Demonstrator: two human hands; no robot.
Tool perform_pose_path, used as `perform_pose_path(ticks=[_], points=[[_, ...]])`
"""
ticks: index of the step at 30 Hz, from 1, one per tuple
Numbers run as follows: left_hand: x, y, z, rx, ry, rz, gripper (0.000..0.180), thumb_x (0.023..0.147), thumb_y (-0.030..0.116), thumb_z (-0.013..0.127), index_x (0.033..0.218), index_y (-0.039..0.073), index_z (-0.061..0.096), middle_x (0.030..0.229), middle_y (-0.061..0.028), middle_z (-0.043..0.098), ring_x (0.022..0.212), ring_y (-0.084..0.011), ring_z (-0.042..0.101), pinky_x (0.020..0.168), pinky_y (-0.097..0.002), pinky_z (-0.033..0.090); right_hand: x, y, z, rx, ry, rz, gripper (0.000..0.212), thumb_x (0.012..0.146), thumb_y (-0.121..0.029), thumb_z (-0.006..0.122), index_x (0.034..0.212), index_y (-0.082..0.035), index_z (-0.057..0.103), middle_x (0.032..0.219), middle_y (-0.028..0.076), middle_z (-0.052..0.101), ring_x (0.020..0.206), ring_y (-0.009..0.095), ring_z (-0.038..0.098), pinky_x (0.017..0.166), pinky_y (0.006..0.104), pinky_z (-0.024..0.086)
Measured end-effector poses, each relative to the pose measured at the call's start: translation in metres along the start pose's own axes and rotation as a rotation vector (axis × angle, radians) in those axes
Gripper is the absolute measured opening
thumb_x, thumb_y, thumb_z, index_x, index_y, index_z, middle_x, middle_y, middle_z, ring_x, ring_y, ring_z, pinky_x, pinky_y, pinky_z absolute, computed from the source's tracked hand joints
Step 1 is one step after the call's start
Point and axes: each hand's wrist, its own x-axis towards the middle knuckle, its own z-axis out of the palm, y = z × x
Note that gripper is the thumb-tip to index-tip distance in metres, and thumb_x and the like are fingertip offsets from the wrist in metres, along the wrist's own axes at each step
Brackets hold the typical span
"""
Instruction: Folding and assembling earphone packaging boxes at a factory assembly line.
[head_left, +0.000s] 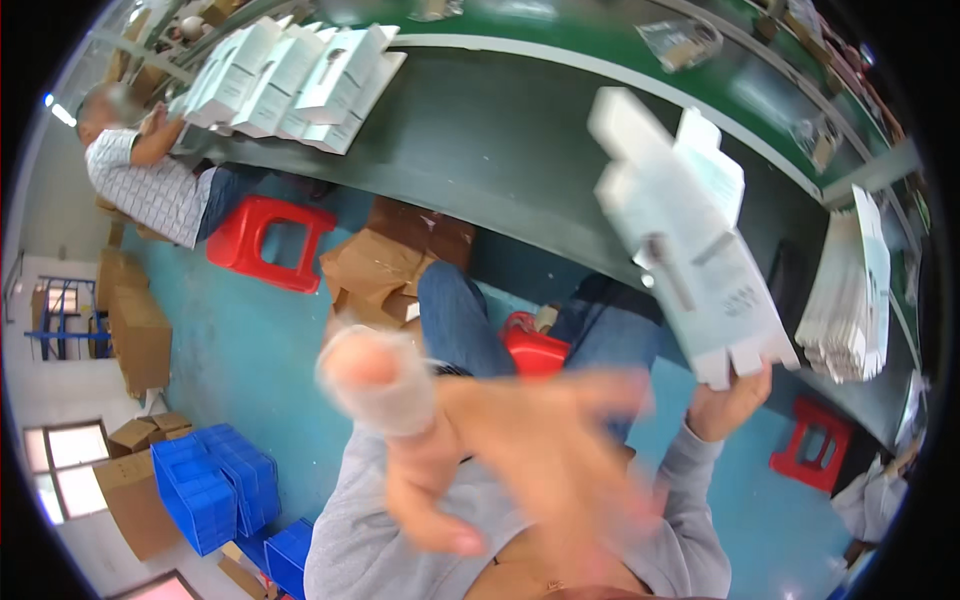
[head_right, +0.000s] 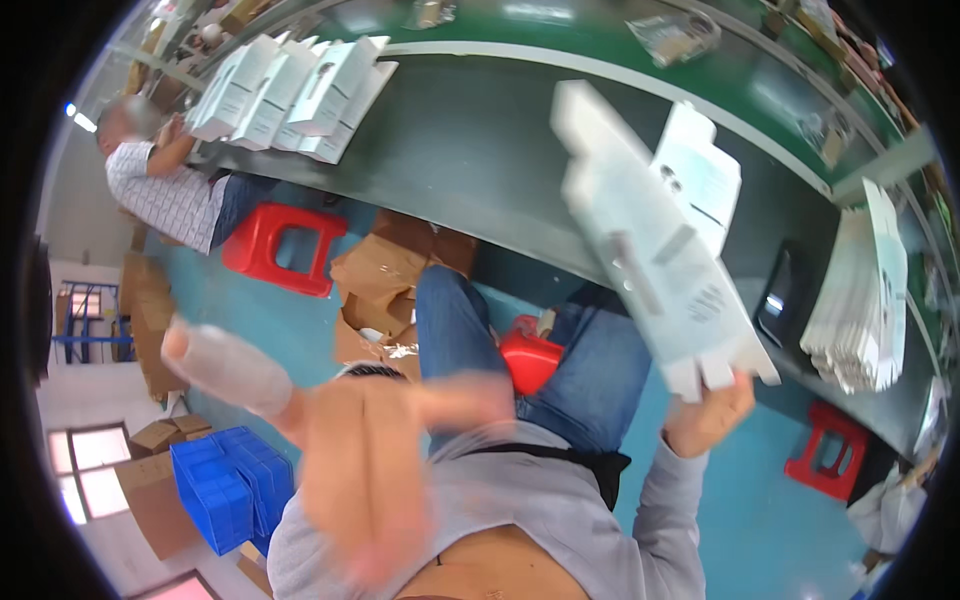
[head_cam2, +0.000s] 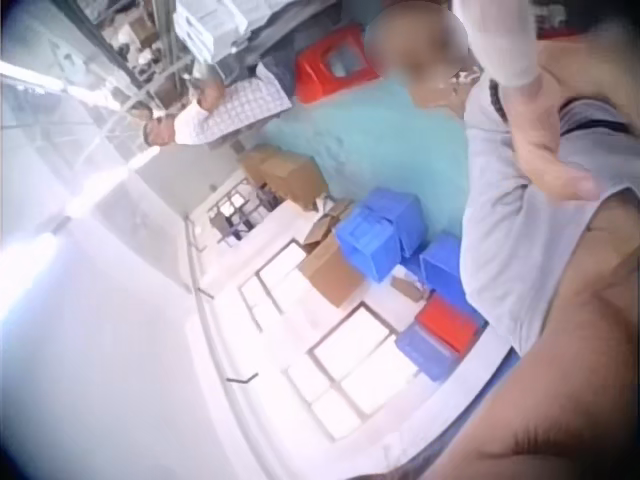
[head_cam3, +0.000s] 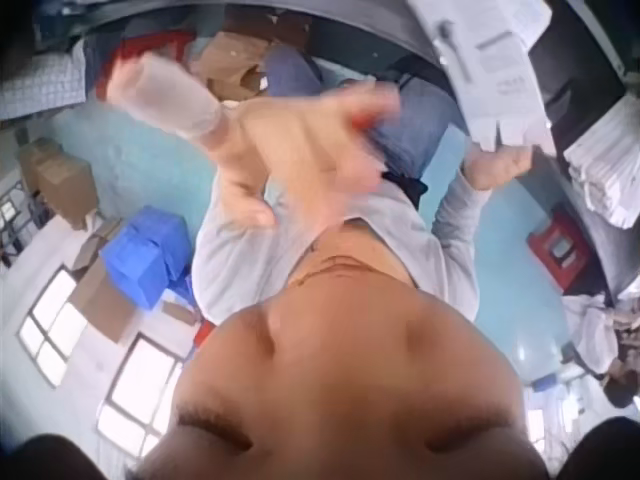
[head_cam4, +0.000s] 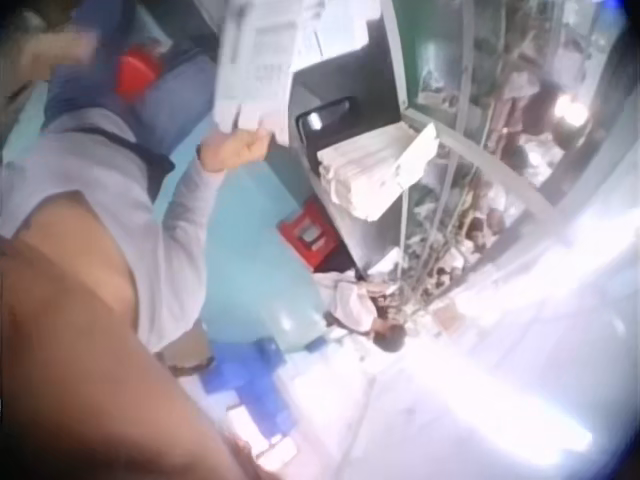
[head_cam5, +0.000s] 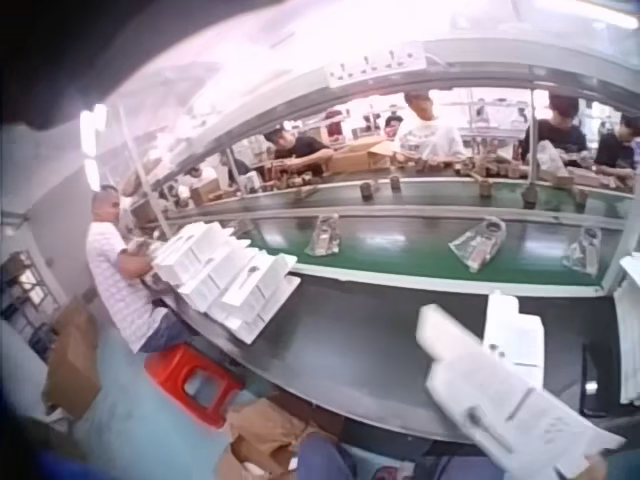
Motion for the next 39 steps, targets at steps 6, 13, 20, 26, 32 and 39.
perform_pose_path(ticks=[6, 13, 20, 26, 32, 39], points=[[-0.039, -0.044, -0.019, 1.753, -0.026, -0.789, 0.093, 0.047, 0.030, 0.080, 0.132, 0.024, 0.041, 0.143, -0.0177, 0.021, 0.131, -0.0373, 0.024, 0.093, -0.0686, 0.017, -0.025, 0.005, 0.040, 0.119, -0.426, 0.672, 0.026, 0.091, -0.011, 0.050, 0.111, 0.003, 0.051, 0.098, 0.010, 0.061, 0.086, 0.013, 0.059, 0.072, 0.0255, 0.049], [-0.097, -0.056, -0.026, 1.715, 0.221, -0.583, 0.062, 0.058, 0.025, 0.079, 0.112, 0.006, 0.055, 0.096, -0.0117, 0.063, 0.080, -0.0300, 0.063, 0.071, -0.0354, 0.050, -0.027, 0.031, 0.037, -0.563, -0.845, 0.106, 0.025, 0.087, -0.005, 0.051, 0.111, 0.005, 0.054, 0.088, 0.011, 0.065, 0.078, 0.017, 0.064, 0.066, 0.0252, 0.049], [-0.112, -0.084, -0.033, 1.780, 1.090, -0.191, 0.044, 0.078, 0.009, 0.067, 0.118, -0.002, 0.052, 0.084, -0.0154, 0.067, 0.071, -0.0263, 0.067, 0.061, -0.0302, 0.052, -0.068, 0.072, 0.046, -0.212, -0.655, 0.147, 0.064, 0.088, -0.028, 0.054, 0.136, -0.001, 0.021, 0.133, 0.017, 0.036, 0.116, 0.025, 0.046, 0.090, 0.0363, 0.042], [-0.114, -0.095, -0.024, 1.347, 0.686, -0.527, 0.072, 0.067, 0.006, 0.066, 0.133, 0.002, 0.036, 0.129, -0.0222, 0.041, 0.114, -0.0367, 0.045, 0.093, -0.0374, 0.038, -0.090, 0.080, 0.085, -0.066, -0.573, 0.373, 0.104, 0.069, -0.045, 0.075, 0.138, 0.002, 0.013, 0.139, 0.017, 0.026, 0.129, 0.027, 0.028, 0.103, 0.0387, 0.028], [-0.132, -0.058, -0.040, 1.468, 0.527, -0.272, 0.091, 0.066, 0.028, 0.071, 0.136, -0.003, 0.022, 0.133, -0.0238, 0.036, 0.129, -0.0369, 0.028, 0.105, -0.0442, 0.021, -0.057, 0.089, 0.067, 0.020, -0.505, 0.530, 0.088, 0.068, -0.027, 0.079, 0.134, -0.002, 0.026, 0.127, 0.010, 0.043, 0.117, 0.019, 0.043, 0.094, 0.0346, 0.038], [-0.123, -0.069, -0.040, 1.562, 0.383, -0.372, 0.066, 0.072, 0.047, 0.060, 0.123, 0.005, 0.051, 0.121, -0.0153, 0.052, 0.128, -0.0385, 0.030, 0.102, -0.0566, 0.015, -0.042, 0.078, 0.071, -0.177, -0.728, 0.315, 0.099, 0.059, -0.024, 0.084, 0.138, -0.005, 0.026, 0.128, 0.013, 0.043, 0.115, 0.024, 0.046, 0.095, 0.0343, 0.037]])
